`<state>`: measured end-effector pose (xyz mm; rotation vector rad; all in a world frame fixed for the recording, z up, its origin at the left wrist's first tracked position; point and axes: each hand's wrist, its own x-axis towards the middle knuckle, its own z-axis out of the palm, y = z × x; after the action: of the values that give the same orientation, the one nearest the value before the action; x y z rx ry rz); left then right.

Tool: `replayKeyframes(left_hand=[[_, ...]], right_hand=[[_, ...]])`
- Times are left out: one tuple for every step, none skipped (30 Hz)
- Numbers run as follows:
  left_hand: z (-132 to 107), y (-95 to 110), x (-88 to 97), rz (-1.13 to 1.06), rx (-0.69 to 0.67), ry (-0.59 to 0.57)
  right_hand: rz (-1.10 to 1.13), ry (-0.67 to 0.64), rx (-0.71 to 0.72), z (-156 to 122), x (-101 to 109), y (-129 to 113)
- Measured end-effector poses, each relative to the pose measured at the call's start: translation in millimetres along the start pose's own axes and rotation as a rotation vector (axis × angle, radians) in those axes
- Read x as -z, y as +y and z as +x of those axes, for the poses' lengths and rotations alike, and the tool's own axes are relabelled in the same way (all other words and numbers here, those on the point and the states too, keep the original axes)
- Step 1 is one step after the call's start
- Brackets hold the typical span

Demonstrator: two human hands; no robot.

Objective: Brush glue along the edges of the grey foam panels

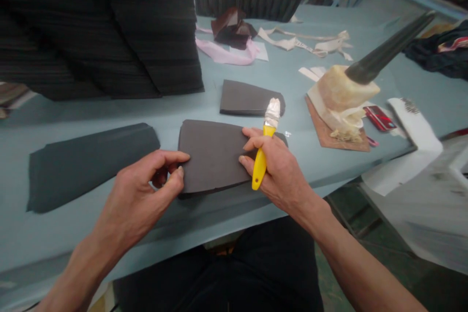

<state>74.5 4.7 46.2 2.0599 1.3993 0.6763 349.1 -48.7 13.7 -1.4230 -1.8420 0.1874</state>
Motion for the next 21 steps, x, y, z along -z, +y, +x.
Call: replayKeyframes(left_hand=[[-0.4, -0.7, 0.8, -0.003, -0.019, -0.006], [-0.9, -1.3, 2.0, 0.003, -0.046, -0.006], [-1.5, -1.7, 3.2, 0.023, -0.08, 0.004], [-2.1, -1.7, 4.5, 0.058, -0.122, 0.029], [-2.5, -1.1, 5.6, 0.108, -0.167, 0.061], [-2.4, 0.3, 6.3, 0.167, -0.216, 0.095], [-1.5, 2.6, 6.3, 0.224, -0.268, 0.126], [0.2, 5.7, 5.5, 0.273, -0.324, 0.146], [2.9, 9.7, 3.8, 0.31, -0.385, 0.142], [6.5, 14.1, 1.1, 0.334, -0.448, 0.114], [11.0, 18.7, -2.5, 0.347, -0.51, 0.061], [16.1, 23.1, -7.1, 0.353, -0.565, -0.007], [21.2, 27.0, -12.2, 0.361, -0.607, -0.089], [26.0, 30.1, -17.7, 0.366, -0.633, -0.158], [30.1, 32.1, -23.2, 0.377, -0.643, -0.214], [33.2, 33.0, -28.2, 0.394, -0.636, -0.251], [35.3, 32.8, -32.5, 0.417, -0.618, -0.266], [36.3, 31.8, -35.7, 0.443, -0.593, -0.267], [36.4, 30.1, -37.8, 0.467, -0.566, -0.257], [35.8, 28.0, -38.8, 0.487, -0.544, -0.24], [34.9, 25.9, -38.8, 0.499, -0.529, -0.225]], right_hand=[[-0.004, -0.006, 0.002, 0.1, 0.0, -0.1], [-0.009, -0.009, 0.004, 0.3, 0.1, -0.4], [-0.012, -0.011, 0.005, 0.5, 0.2, -0.7], [-0.013, -0.011, 0.009, 0.8, 0.2, -1.0], [-0.013, -0.009, 0.01, 0.9, 0.2, -1.2], [-0.013, -0.005, 0.012, 1.0, 0.2, -1.4], [-0.013, -0.003, 0.012, 1.0, 0.1, -1.4], [-0.016, -0.004, 0.012, 0.9, -0.1, -1.4], [-0.02, -0.008, 0.012, 0.7, -0.3, -1.2], [-0.026, -0.011, 0.012, 0.5, -0.5, -1.1], [-0.032, -0.014, 0.014, 0.3, -0.6, -0.9], [-0.034, -0.016, 0.018, 0.1, -0.8, -0.6], [-0.035, -0.016, 0.02, -0.1, -0.9, -0.5], [-0.034, -0.014, 0.021, -0.3, -1.0, -0.3], [-0.034, -0.012, 0.021, -0.5, -1.2, -0.3], [-0.035, -0.012, 0.02, -0.6, -1.4, -0.3], [-0.038, -0.011, 0.021, -0.6, -1.6, -0.5], [-0.043, -0.01, 0.024, -0.7, -1.8, -0.9], [-0.049, -0.006, 0.027, -0.6, -2.1, -1.4], [-0.055, -0.002, 0.031, -0.6, -2.4, -2.0], [-0.062, 0.003, 0.032, -0.6, -2.7, -2.7]])
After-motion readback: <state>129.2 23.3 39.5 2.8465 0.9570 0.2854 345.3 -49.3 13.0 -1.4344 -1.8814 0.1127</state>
